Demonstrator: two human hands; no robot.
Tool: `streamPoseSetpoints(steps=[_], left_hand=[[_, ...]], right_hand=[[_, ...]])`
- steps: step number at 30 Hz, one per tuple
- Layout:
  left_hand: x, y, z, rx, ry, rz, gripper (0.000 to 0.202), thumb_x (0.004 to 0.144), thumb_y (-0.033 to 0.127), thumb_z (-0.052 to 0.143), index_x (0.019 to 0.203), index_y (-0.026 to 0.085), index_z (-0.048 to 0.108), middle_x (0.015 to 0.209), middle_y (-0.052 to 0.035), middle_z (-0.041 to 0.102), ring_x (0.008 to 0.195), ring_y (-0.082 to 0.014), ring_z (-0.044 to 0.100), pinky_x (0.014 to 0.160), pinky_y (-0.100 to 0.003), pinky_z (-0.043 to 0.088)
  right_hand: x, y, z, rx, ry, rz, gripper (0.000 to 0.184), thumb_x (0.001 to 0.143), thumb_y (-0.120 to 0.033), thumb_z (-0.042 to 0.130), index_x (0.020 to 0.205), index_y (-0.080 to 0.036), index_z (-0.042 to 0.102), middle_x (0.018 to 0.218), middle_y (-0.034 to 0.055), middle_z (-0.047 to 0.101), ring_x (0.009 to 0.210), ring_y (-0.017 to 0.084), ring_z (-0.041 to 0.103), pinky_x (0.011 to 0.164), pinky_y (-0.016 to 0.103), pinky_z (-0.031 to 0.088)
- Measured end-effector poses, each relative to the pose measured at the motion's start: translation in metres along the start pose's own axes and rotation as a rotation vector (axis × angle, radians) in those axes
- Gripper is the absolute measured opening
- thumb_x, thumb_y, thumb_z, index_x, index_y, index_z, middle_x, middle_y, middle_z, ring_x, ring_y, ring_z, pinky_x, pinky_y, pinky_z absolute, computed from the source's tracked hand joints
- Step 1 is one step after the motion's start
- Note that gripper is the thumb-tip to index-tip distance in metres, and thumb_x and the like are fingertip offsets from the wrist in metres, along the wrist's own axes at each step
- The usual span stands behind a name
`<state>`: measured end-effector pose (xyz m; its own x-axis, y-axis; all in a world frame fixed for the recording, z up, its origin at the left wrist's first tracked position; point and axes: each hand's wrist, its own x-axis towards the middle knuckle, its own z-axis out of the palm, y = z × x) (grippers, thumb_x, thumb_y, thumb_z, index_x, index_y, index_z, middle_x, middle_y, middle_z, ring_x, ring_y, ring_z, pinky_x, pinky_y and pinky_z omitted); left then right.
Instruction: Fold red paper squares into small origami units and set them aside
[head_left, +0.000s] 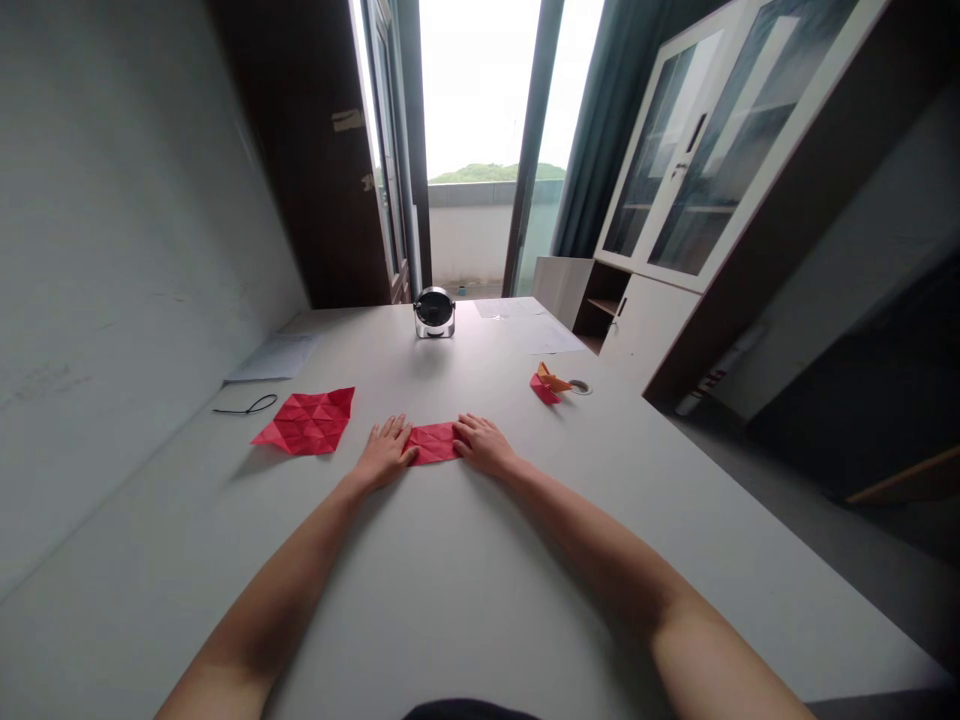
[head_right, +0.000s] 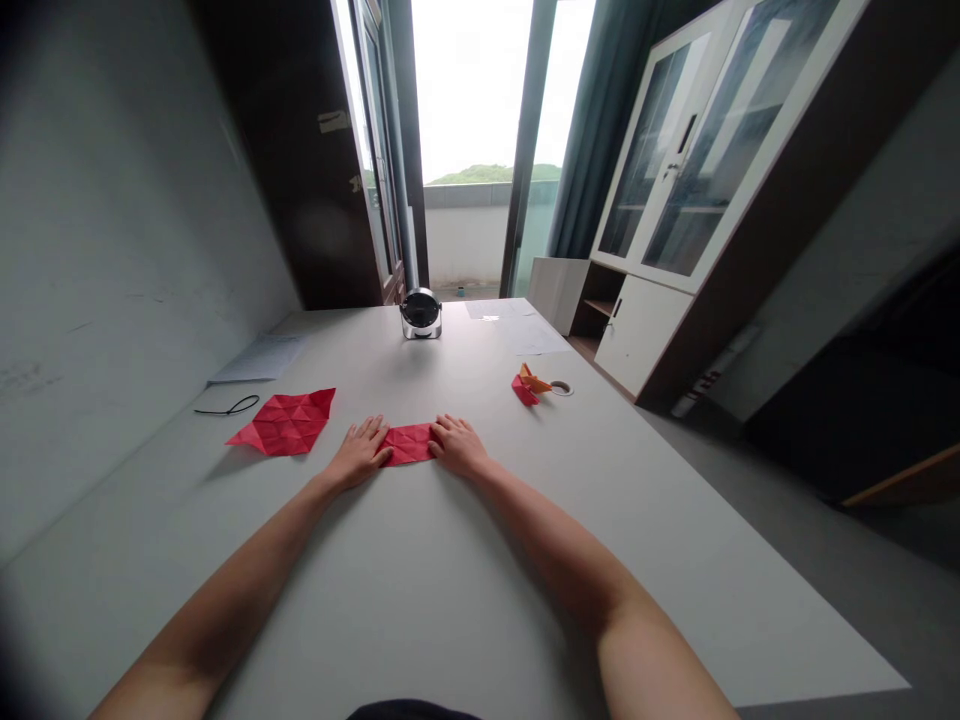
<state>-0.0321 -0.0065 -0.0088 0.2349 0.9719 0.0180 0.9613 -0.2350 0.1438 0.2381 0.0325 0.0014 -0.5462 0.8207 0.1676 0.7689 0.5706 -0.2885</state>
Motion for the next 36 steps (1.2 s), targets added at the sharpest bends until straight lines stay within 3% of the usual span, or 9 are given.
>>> streamPoseSetpoints(steps=[4,7,11,19,27,32,36], left_hand=[[-0.001,0.008,0.001,-0.048,-0.021,0.163,0.061,0.1,0.054,0.031,0.155,0.027,0.032,0.165,-0.0063,0.021,0.152,-0.0272,0.017,0.122,-0.052,0.013],[-0.001,0.012,0.003,-0.077,-0.018,0.224,0.058,0.1,0.055,0.033,0.154,0.033,0.034,0.164,-0.0044,0.023,0.152,-0.0279,0.02,0.121,-0.053,0.015],[0.0,0.011,0.007,-0.099,0.017,0.224,0.058,0.099,0.054,0.036,0.153,0.033,0.036,0.163,-0.0056,0.026,0.15,-0.0291,0.023,0.12,-0.054,0.017],[0.001,0.012,0.008,-0.093,0.073,0.149,0.057,0.098,0.051,0.04,0.151,0.029,0.04,0.161,-0.007,0.031,0.148,-0.03,0.027,0.119,-0.053,0.019],[0.001,0.009,0.007,-0.067,0.156,-0.015,0.058,0.097,0.051,0.042,0.147,0.023,0.044,0.157,-0.0129,0.038,0.145,-0.0319,0.031,0.118,-0.052,0.02],[0.0,0.005,0.001,-0.092,0.275,-0.099,0.063,0.092,0.051,0.052,0.145,0.018,0.044,0.143,-0.017,0.05,0.133,-0.0318,0.043,0.112,-0.046,0.029],[0.0,0.004,-0.003,-0.139,0.303,-0.043,0.062,0.089,0.046,0.058,0.142,0.017,0.047,0.125,-0.0148,0.059,0.116,-0.0293,0.052,0.103,-0.042,0.038]], right_hand=[[-0.001,-0.003,0.0,-0.05,0.066,-0.063,0.039,0.097,-0.037,0.049,0.132,-0.023,0.059,0.15,0.0094,0.048,0.143,0.025,0.038,0.119,0.045,0.023],[-0.003,-0.009,0.0,-0.077,0.095,-0.194,0.035,0.098,-0.033,0.05,0.13,-0.022,0.061,0.15,0.0117,0.048,0.143,0.026,0.037,0.12,0.047,0.019],[-0.003,-0.016,0.0,0.0,0.012,-0.319,0.036,0.098,-0.034,0.052,0.133,-0.028,0.059,0.143,0.0075,0.055,0.137,0.023,0.045,0.115,0.04,0.031],[-0.004,-0.013,0.001,-0.029,-0.059,-0.11,0.053,0.099,-0.05,0.044,0.147,-0.029,0.045,0.156,0.0088,0.039,0.146,0.028,0.032,0.117,0.049,0.023],[0.002,-0.003,0.007,-0.061,-0.098,0.093,0.062,0.099,-0.053,0.036,0.153,-0.02,0.038,0.163,0.0133,0.024,0.152,0.027,0.018,0.121,0.045,0.014],[0.002,-0.001,0.005,-0.06,-0.089,0.11,0.061,0.099,-0.053,0.036,0.152,-0.021,0.039,0.163,0.0116,0.025,0.152,0.026,0.018,0.121,0.043,0.013],[0.001,-0.001,0.004,-0.057,-0.084,0.097,0.061,0.099,-0.052,0.036,0.152,-0.021,0.039,0.163,0.0119,0.026,0.151,0.025,0.019,0.121,0.042,0.013]])
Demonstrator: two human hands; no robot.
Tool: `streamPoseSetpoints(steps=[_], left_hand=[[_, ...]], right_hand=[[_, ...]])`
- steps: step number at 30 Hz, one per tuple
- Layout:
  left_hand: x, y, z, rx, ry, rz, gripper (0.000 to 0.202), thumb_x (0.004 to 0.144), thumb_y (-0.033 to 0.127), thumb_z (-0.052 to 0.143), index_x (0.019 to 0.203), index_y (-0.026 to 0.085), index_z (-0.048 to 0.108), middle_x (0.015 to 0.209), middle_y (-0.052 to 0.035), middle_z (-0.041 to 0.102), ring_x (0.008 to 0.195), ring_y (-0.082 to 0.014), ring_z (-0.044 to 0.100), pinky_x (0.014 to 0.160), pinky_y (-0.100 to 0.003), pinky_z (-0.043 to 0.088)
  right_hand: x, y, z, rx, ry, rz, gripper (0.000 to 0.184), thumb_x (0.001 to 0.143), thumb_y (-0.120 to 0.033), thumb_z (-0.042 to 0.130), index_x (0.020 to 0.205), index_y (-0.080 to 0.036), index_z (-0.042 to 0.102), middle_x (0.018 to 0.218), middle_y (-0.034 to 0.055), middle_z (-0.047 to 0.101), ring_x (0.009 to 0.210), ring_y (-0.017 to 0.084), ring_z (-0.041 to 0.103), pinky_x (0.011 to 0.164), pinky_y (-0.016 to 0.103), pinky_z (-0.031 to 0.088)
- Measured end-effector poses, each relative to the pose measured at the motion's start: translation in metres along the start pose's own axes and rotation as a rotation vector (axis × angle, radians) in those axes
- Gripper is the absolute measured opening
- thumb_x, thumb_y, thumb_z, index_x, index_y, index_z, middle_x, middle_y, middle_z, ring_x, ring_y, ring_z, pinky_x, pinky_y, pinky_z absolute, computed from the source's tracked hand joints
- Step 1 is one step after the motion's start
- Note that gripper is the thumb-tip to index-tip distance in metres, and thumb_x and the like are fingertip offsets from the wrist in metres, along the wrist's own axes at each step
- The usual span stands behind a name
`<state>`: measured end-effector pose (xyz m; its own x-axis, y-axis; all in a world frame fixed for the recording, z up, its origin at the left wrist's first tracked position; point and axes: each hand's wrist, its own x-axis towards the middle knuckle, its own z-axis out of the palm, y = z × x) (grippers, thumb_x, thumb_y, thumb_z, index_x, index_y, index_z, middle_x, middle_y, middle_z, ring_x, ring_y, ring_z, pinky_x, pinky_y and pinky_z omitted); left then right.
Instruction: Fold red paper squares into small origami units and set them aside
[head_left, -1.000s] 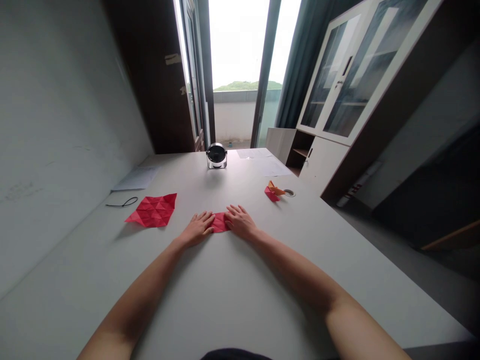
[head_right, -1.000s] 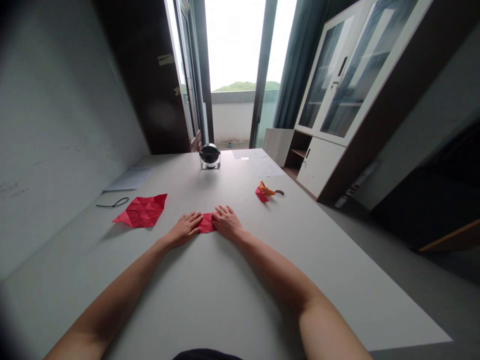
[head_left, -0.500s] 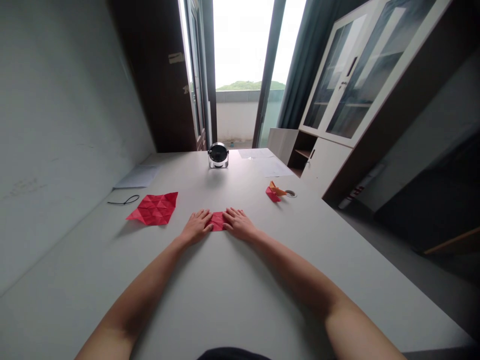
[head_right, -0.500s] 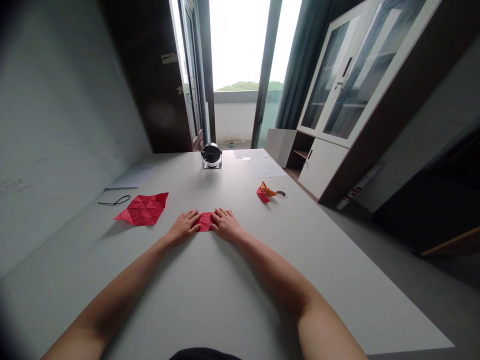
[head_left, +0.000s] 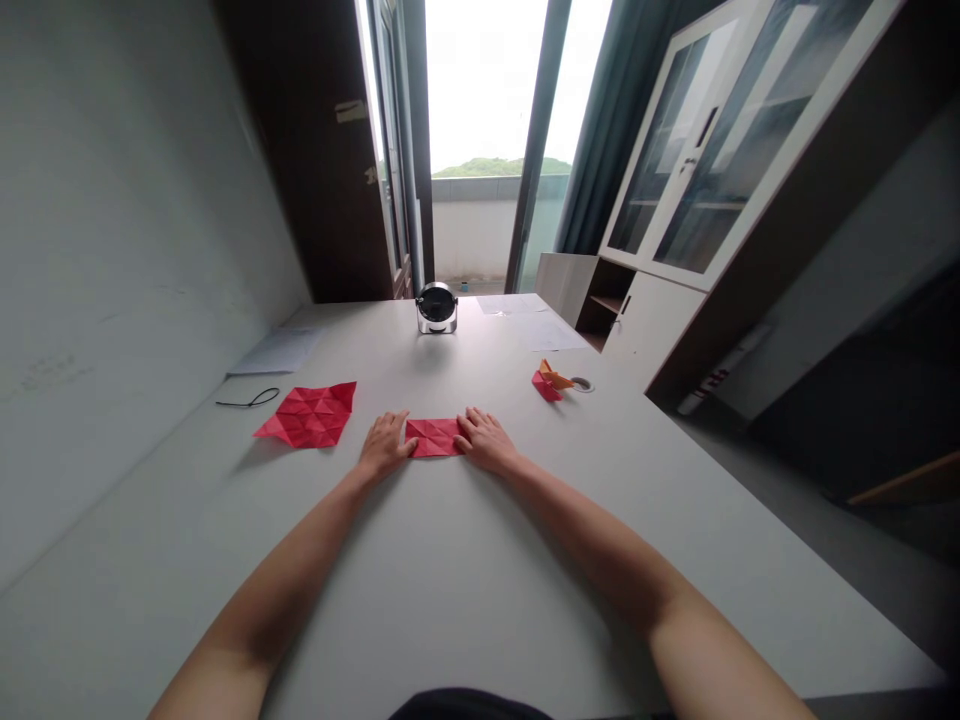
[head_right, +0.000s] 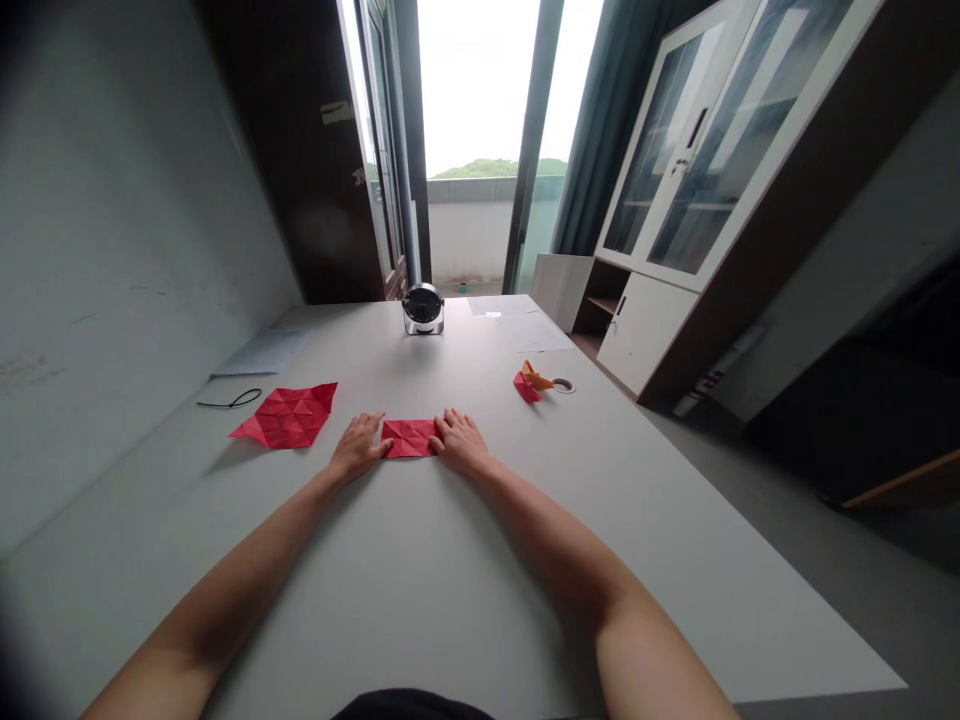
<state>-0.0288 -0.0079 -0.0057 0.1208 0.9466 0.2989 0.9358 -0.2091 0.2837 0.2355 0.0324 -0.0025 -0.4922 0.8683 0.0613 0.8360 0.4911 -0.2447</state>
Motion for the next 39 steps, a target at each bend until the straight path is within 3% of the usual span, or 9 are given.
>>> streamPoseSetpoints(steps=[4,11,18,21,25,33,39], left_hand=[[0.001,0.0,0.0,-0.091,-0.012,0.085,0.064,0.086,0.042,0.063,0.143,0.02,0.046,0.124,-0.0119,0.06,0.115,-0.0284,0.054,0.104,-0.042,0.04],[0.004,-0.001,-0.003,-0.316,-0.006,0.086,0.079,0.082,0.036,0.067,0.153,0.022,0.034,0.132,-0.0116,0.06,0.119,-0.0279,0.058,0.104,-0.043,0.045],[-0.005,0.016,-0.01,-0.344,-0.065,0.123,0.081,0.087,0.029,0.063,0.157,0.03,0.023,0.128,-0.0068,0.067,0.113,-0.0253,0.066,0.097,-0.039,0.051],[-0.007,0.025,-0.014,-0.36,-0.127,0.253,0.061,0.091,0.032,0.059,0.149,0.032,0.042,0.129,-0.0032,0.068,0.114,-0.0224,0.065,0.101,-0.037,0.05],[-0.004,0.03,-0.014,-0.364,-0.181,0.454,0.032,0.095,0.035,0.054,0.121,0.026,0.07,0.127,-0.0041,0.069,0.125,-0.0216,0.058,0.111,-0.037,0.043],[-0.002,0.023,-0.014,-0.294,-0.123,0.355,0.029,0.097,0.032,0.049,0.092,0.025,0.076,0.105,-0.0055,0.074,0.1,-0.0206,0.065,0.096,-0.036,0.05],[0.0,0.02,-0.01,-0.248,-0.114,0.382,0.024,0.095,0.028,0.052,0.104,0.026,0.075,0.113,-0.0067,0.071,0.108,-0.0217,0.062,0.099,-0.038,0.048]], right_hand=[[0.0,0.001,0.001,0.001,0.006,0.004,0.061,0.099,-0.052,0.037,0.151,-0.021,0.04,0.163,0.0119,0.026,0.151,0.025,0.02,0.121,0.042,0.014],[0.001,0.001,0.003,0.012,0.029,-0.007,0.059,0.099,-0.051,0.039,0.15,-0.021,0.041,0.162,0.0127,0.027,0.151,0.027,0.021,0.12,0.046,0.017],[0.0,0.0,0.0,0.015,0.035,-0.016,0.059,0.099,-0.05,0.04,0.149,-0.02,0.042,0.161,0.0134,0.029,0.15,0.028,0.022,0.12,0.046,0.017],[-0.001,-0.001,-0.001,0.008,0.036,-0.022,0.057,0.1,-0.048,0.039,0.149,-0.02,0.042,0.161,0.0137,0.03,0.15,0.028,0.023,0.119,0.046,0.018],[-0.001,-0.002,-0.001,-0.004,0.048,-0.031,0.053,0.101,-0.042,0.035,0.148,-0.019,0.044,0.16,0.0139,0.032,0.149,0.027,0.025,0.119,0.046,0.02],[-0.001,0.001,0.001,0.006,0.062,-0.016,0.05,0.101,-0.041,0.036,0.146,-0.021,0.046,0.159,0.0122,0.034,0.149,0.026,0.026,0.119,0.047,0.02],[-0.004,-0.006,-0.005,-0.008,0.135,-0.124,0.043,0.101,-0.036,0.04,0.14,-0.023,0.052,0.156,0.0111,0.04,0.147,0.025,0.029,0.121,0.048,0.014]])
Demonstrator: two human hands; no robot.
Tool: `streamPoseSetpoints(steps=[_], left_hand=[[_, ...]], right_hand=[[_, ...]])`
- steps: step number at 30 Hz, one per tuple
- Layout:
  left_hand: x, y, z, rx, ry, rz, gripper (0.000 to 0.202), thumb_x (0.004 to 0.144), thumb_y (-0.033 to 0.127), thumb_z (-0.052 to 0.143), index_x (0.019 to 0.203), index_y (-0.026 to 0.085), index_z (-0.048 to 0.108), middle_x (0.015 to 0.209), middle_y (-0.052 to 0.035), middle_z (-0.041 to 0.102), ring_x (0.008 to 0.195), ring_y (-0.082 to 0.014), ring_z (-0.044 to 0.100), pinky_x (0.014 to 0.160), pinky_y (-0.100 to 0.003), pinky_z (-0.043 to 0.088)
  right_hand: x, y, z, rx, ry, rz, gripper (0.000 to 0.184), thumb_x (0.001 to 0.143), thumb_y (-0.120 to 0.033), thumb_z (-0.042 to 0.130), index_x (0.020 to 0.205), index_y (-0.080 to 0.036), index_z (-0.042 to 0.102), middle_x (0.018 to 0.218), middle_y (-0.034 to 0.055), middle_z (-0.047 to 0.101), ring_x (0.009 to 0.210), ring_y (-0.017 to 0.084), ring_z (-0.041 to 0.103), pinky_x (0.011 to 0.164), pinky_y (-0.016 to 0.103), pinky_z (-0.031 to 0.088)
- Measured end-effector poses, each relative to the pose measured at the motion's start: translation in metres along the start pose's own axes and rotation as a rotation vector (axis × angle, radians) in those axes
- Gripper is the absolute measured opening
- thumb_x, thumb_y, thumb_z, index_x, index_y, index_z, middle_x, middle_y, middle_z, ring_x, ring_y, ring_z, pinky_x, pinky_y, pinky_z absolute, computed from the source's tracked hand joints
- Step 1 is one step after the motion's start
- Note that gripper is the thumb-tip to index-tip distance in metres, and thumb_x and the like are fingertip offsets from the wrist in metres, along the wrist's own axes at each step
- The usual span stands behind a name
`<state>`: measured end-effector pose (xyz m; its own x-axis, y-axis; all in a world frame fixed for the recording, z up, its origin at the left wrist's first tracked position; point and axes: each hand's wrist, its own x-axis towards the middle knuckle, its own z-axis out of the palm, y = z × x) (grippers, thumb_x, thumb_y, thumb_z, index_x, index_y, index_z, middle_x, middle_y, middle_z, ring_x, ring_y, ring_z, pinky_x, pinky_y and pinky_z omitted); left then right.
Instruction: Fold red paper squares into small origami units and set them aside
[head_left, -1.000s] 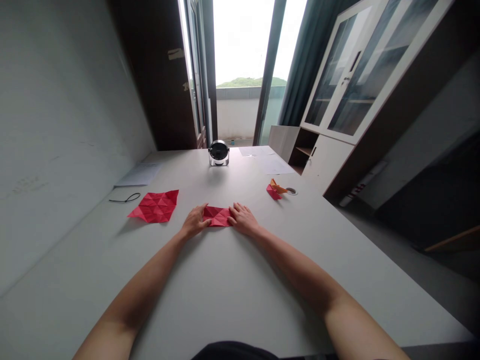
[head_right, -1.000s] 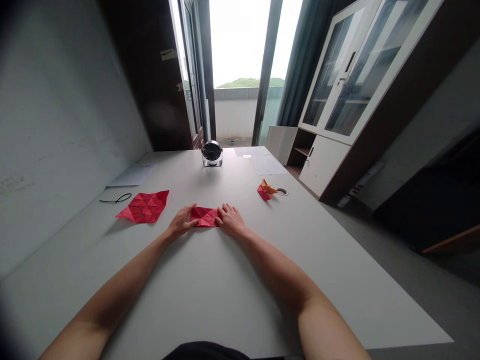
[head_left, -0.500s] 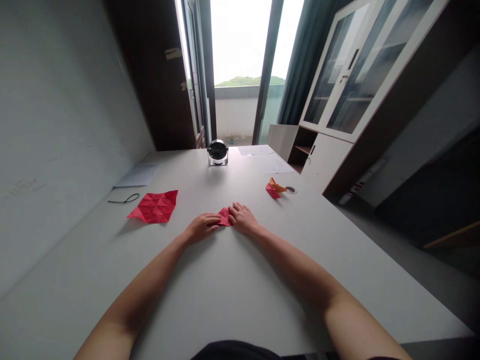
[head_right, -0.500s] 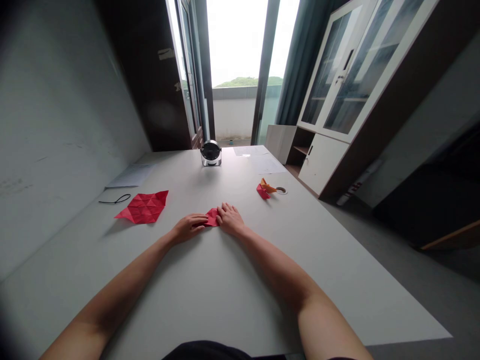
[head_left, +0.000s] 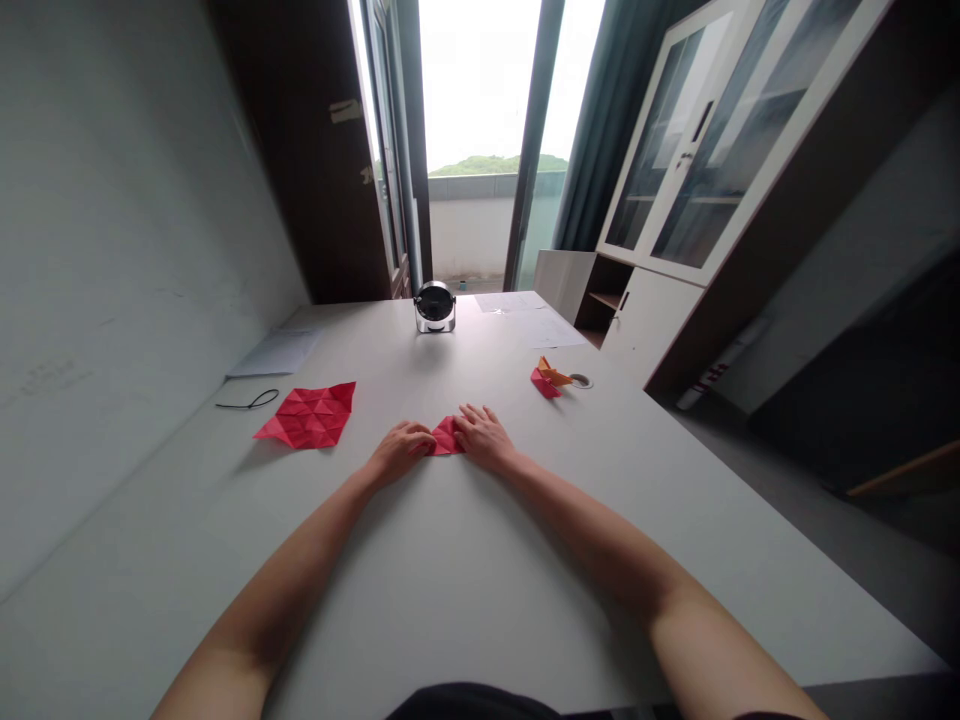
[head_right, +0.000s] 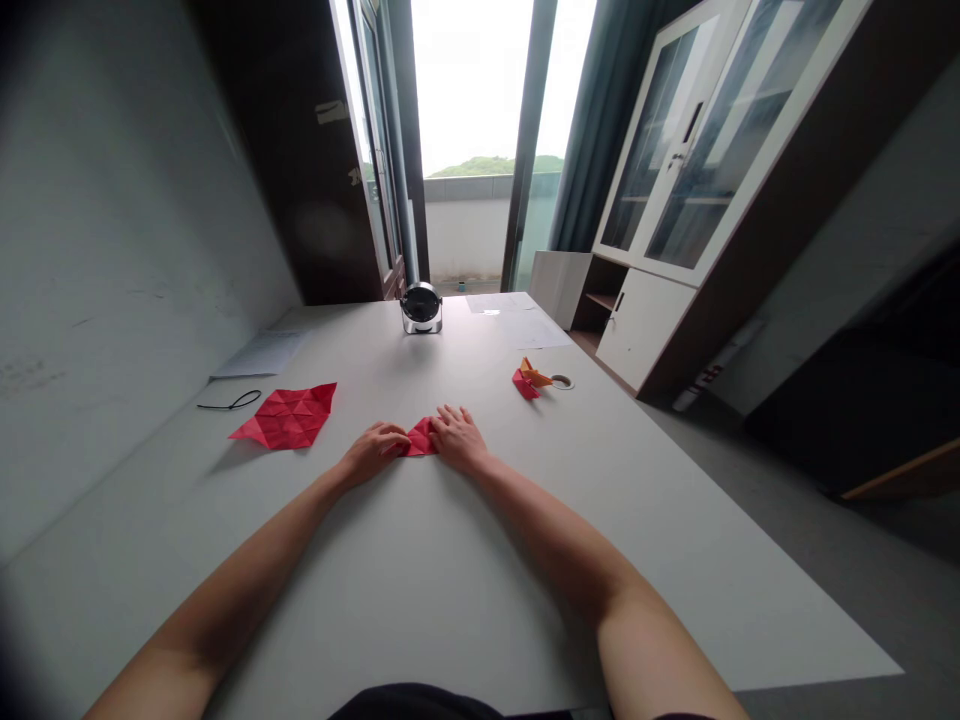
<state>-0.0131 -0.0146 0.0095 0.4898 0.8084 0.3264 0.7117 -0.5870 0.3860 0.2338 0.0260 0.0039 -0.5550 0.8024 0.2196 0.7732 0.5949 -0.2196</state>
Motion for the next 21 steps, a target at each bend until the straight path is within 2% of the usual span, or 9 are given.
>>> streamPoseSetpoints(steps=[4,6,12,16,18,21], left_hand=[[0.001,-0.005,0.002,-0.041,0.004,0.057,0.027,0.095,0.025,0.052,0.113,0.028,0.072,0.124,-0.0041,0.069,0.118,-0.0203,0.059,0.107,-0.04,0.045],[0.001,-0.006,0.002,-0.054,0.007,0.06,0.027,0.095,0.024,0.053,0.114,0.028,0.072,0.124,-0.0043,0.069,0.119,-0.0202,0.059,0.108,-0.04,0.044],[0.0,-0.003,0.002,-0.068,0.017,0.038,0.023,0.094,0.027,0.054,0.107,0.026,0.074,0.122,-0.0059,0.07,0.115,-0.0201,0.062,0.106,-0.04,0.046],[0.0,0.0,-0.001,-0.078,0.028,-0.007,0.016,0.092,0.028,0.057,0.092,0.023,0.072,0.119,-0.0072,0.071,0.115,-0.0216,0.061,0.103,-0.04,0.047],[0.0,0.0,-0.002,-0.079,0.02,-0.031,0.013,0.09,0.029,0.06,0.084,0.022,0.069,0.119,-0.007,0.071,0.115,-0.0224,0.061,0.102,-0.039,0.047],[-0.001,0.0,-0.002,-0.058,0.003,-0.068,0.01,0.087,0.029,0.063,0.08,0.022,0.065,0.122,-0.0064,0.069,0.118,-0.0236,0.059,0.104,-0.04,0.045]], right_hand=[[0.0,-0.005,-0.004,0.052,-0.028,-0.172,0.041,0.101,-0.032,0.041,0.141,-0.028,0.052,0.151,0.007,0.047,0.144,0.022,0.035,0.121,0.047,0.014],[0.0,-0.007,-0.005,0.074,-0.055,-0.201,0.04,0.102,-0.034,0.039,0.14,-0.03,0.053,0.147,0.0055,0.051,0.143,0.022,0.037,0.12,0.047,0.016],[-0.001,-0.003,-0.007,0.04,-0.026,-0.016,0.038,0.101,-0.035,0.04,0.135,-0.028,0.057,0.142,0.0084,0.054,0.138,0.022,0.041,0.116,0.045,0.023],[0.0,0.004,-0.007,-0.003,0.005,0.123,0.038,0.099,-0.039,0.044,0.131,-0.024,0.059,0.145,0.0119,0.051,0.138,0.027,0.04,0.114,0.047,0.025],[0.001,0.006,-0.006,-0.004,0.011,0.125,0.04,0.099,-0.04,0.046,0.133,-0.023,0.059,0.145,0.0122,0.051,0.138,0.027,0.041,0.113,0.045,0.028],[0.001,0.007,-0.005,0.025,0.011,0.029,0.041,0.097,-0.039,0.05,0.134,-0.024,0.058,0.143,0.0097,0.054,0.135,0.025,0.044,0.112,0.04,0.03]])
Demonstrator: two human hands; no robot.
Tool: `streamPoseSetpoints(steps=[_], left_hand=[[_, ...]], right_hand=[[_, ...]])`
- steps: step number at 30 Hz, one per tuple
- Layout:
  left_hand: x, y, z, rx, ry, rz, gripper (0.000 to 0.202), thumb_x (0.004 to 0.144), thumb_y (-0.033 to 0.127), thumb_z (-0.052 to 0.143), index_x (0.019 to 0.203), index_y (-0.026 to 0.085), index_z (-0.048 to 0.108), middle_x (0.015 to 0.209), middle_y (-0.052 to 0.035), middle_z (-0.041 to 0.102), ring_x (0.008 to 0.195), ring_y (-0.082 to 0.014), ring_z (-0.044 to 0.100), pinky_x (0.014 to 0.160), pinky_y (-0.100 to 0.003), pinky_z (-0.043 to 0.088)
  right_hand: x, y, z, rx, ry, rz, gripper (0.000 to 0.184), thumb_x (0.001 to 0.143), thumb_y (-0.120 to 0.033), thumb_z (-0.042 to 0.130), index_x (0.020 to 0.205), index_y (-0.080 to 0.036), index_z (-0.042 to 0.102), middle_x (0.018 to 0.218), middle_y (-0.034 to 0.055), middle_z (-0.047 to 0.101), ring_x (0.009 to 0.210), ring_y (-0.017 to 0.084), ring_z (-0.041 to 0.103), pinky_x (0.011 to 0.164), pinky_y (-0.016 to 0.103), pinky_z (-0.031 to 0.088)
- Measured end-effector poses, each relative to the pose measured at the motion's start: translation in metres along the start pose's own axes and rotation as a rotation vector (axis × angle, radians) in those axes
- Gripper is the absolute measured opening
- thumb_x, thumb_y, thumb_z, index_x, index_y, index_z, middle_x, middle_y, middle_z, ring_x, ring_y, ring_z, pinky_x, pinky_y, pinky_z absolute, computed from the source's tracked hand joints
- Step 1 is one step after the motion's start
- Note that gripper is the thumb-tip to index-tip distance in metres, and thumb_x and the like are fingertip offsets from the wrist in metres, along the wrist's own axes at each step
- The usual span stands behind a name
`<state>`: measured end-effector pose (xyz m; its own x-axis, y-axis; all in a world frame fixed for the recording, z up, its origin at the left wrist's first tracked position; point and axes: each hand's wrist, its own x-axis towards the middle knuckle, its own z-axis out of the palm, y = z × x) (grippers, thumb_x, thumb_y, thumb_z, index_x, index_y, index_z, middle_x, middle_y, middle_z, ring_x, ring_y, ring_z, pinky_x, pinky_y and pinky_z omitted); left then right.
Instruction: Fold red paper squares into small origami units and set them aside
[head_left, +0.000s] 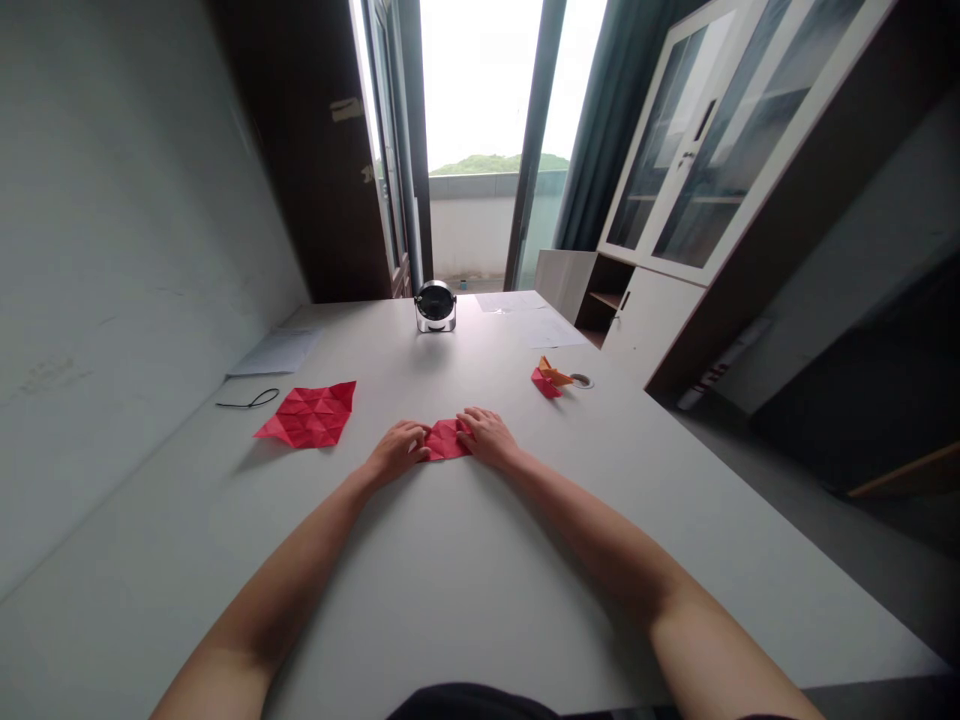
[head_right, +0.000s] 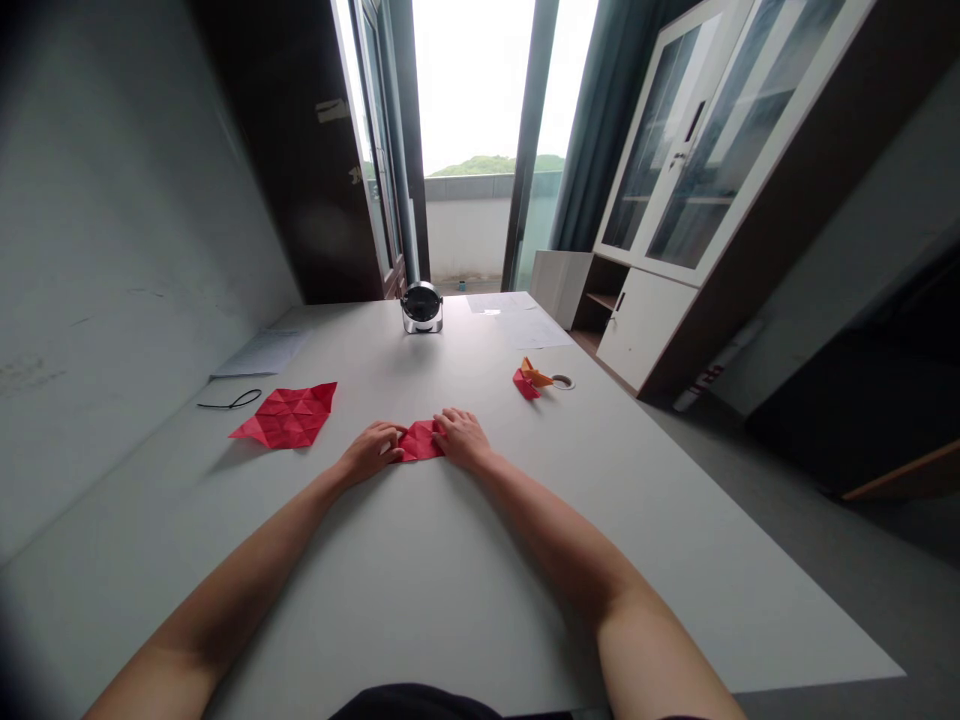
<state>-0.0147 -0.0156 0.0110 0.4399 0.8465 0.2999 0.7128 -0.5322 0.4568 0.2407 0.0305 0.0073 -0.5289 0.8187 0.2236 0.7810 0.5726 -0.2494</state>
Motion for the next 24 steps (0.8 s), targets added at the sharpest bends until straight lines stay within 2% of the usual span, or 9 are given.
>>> streamPoseSetpoints(steps=[2,6,8,12,16,20,22,24], left_hand=[[-0.001,-0.001,0.001,0.023,0.006,-0.034,0.008,0.085,0.03,0.065,0.089,0.023,0.067,0.128,-0.0065,0.066,0.121,-0.0249,0.057,0.106,-0.041,0.044],[-0.002,0.0,0.002,0.021,-0.01,-0.037,0.038,0.084,0.03,0.066,0.122,0.025,0.063,0.134,-0.0067,0.062,0.126,-0.0257,0.053,0.109,-0.042,0.042],[-0.002,0.001,0.002,-0.011,-0.029,-0.009,0.043,0.085,0.027,0.063,0.128,0.027,0.06,0.133,-0.0059,0.062,0.125,-0.0245,0.054,0.111,-0.041,0.04],[-0.001,0.004,0.0,-0.086,-0.06,0.017,0.049,0.083,0.02,0.062,0.131,0.028,0.06,0.128,-0.0062,0.064,0.121,-0.0234,0.055,0.109,-0.037,0.041],[-0.001,0.003,0.003,-0.175,-0.045,-0.024,0.057,0.079,0.017,0.064,0.136,0.027,0.057,0.119,-0.0063,0.066,0.113,-0.0235,0.057,0.104,-0.038,0.044],[0.0,-0.001,0.009,-0.316,-0.012,-0.091,0.067,0.079,0.015,0.061,0.143,0.025,0.05,0.1,-0.0018,0.067,0.086,-0.0165,0.06,0.089,-0.032,0.048],[0.0,-0.002,0.01,-0.387,-0.003,-0.134,0.063,0.08,0.017,0.06,0.142,0.024,0.052,0.089,0.0002,0.066,0.076,-0.0144,0.058,0.08,-0.028,0.048],[0.0,-0.003,0.011,-0.458,0.013,-0.161,0.048,0.081,0.023,0.061,0.129,0.021,0.064,0.087,-0.0015,0.067,0.076,-0.0156,0.058,0.077,-0.028,0.048]], right_hand=[[-0.001,-0.001,0.0,0.033,-0.004,-0.071,0.041,0.098,-0.036,0.05,0.136,-0.025,0.057,0.141,0.008,0.056,0.133,0.023,0.046,0.112,0.038,0.031],[-0.001,-0.003,-0.001,0.067,0.0,-0.101,0.044,0.097,-0.036,0.051,0.14,-0.025,0.053,0.135,0.0088,0.058,0.127,0.023,0.05,0.11,0.038,0.033],[-0.001,-0.004,-0.003,0.068,0.0,-0.102,0.046,0.096,-0.038,0.054,0.14,-0.024,0.054,0.131,0.0096,0.06,0.123,0.024,0.051,0.108,0.037,0.035],[-0.002,-0.007,-0.004,0.075,-0.015,-0.146,0.046,0.096,-0.041,0.056,0.139,-0.026,0.055,0.13,0.0095,0.058,0.122,0.024,0.051,0.107,0.037,0.036],[-0.002,-0.005,-0.001,0.101,0.0,-0.156,0.051,0.094,-0.038,0.058,0.143,-0.024,0.05,0.127,0.0107,0.059,0.121,0.024,0.051,0.105,0.038,0.037],[0.001,0.001,0.005,0.174,0.098,-0.183,0.048,0.093,-0.027,0.059,0.14,-0.022,0.052,0.116,0.0107,0.064,0.112,0.024,0.055,0.102,0.038,0.041],[0.003,0.003,0.008,0.238,0.158,-0.184,0.043,0.093,-0.023,0.057,0.136,-0.023,0.056,0.113,0.0097,0.065,0.109,0.023,0.057,0.1,0.038,0.042],[0.004,0.004,0.009,0.308,0.218,-0.166,0.039,0.093,-0.021,0.056,0.132,-0.024,0.06,0.111,0.0085,0.065,0.106,0.022,0.058,0.098,0.037,0.044]])
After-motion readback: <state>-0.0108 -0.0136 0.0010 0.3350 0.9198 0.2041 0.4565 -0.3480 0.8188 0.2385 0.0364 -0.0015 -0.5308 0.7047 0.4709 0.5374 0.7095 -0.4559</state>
